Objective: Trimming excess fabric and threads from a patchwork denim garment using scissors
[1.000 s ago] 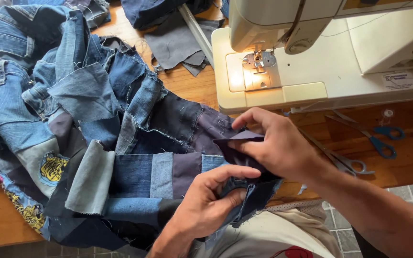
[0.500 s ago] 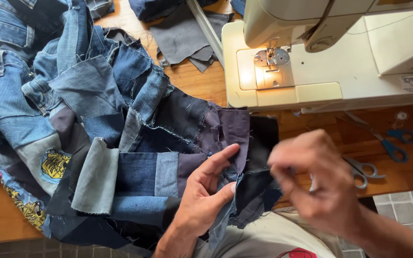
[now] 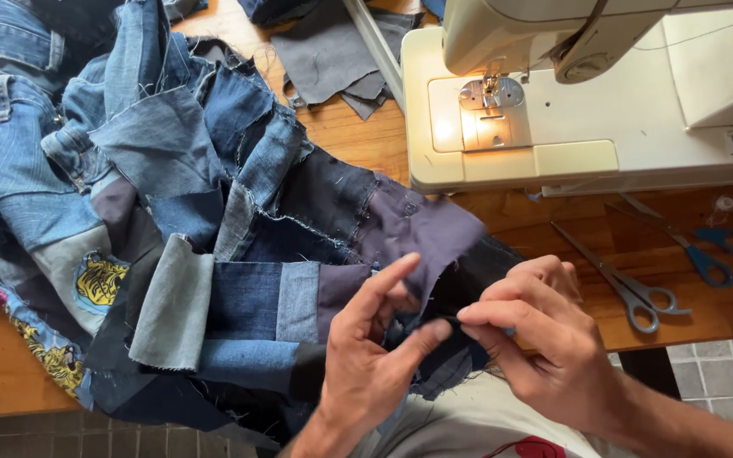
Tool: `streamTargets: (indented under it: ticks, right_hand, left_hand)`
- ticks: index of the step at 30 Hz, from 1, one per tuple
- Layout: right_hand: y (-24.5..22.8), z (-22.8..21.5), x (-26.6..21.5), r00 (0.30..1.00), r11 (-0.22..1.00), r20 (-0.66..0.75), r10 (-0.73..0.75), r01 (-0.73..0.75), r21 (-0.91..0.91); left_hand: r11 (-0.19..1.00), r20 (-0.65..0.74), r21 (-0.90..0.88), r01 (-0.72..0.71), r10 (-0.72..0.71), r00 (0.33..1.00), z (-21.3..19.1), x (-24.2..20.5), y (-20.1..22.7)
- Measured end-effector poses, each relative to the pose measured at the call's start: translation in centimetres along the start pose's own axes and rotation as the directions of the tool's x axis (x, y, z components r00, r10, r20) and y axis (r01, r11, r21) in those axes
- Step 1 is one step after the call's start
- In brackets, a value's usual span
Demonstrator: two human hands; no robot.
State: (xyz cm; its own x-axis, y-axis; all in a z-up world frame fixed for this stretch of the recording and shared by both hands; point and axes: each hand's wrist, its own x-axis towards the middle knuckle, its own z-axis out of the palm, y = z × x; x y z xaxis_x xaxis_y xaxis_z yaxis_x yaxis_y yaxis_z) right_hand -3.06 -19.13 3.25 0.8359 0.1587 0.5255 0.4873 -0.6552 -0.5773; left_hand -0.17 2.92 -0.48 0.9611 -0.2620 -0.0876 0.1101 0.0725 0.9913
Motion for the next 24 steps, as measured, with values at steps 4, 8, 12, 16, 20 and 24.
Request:
streamTargets:
  ticks: [4, 8, 12, 16, 20, 24]
  right_hand:
    - [0.0, -0.1, 0.3, 0.996, 0.996, -0.018, 0.089, -0.089, -0.008]
    - [0.9, 0.3, -0.3, 0.989, 0.988, -0.004, 0.15, -0.15, 0.026]
    - [1.3, 0.1, -0.8, 0.99, 0.989, -0.004, 0.142, -0.142, 0.035]
    - [2.0, -2.0, -2.2, 0.993, 0.954, -0.086, 0.075, -0.097, -0.285]
    - [6.5, -5.6, -8.2, 0.97, 0.629, -0.008, 0.242, -0.163, -0.761]
    - [8.9, -7.5, -11.6, 0.93, 0.547, -0.008, 0.368, -0.224, -0.806]
  left_hand:
    - [0.987, 0.013, 0.157, 0.017, -0.019, 1.0, -0.3, -0.1, 0.9]
    - [0.997, 0.123, -0.044, 0.059, -0.053, 0.991, -0.7, 0.1, -0.1]
    - [0.999, 0.176, 0.042, 0.028, -0.035, 0.984, -0.5, 0.4, 0.5]
    - [0.937, 0.032, 0.057, 0.346, -0.348, 0.937, -0.3, 0.0, 0.4]
    - [0.911, 0.028, -0.096, 0.401, -0.4, 0.916, -0.6, -0.3, 0.3]
    - [0.877, 0.018, -0.204, 0.434, -0.44, 0.898, -0.7, -0.7, -0.3]
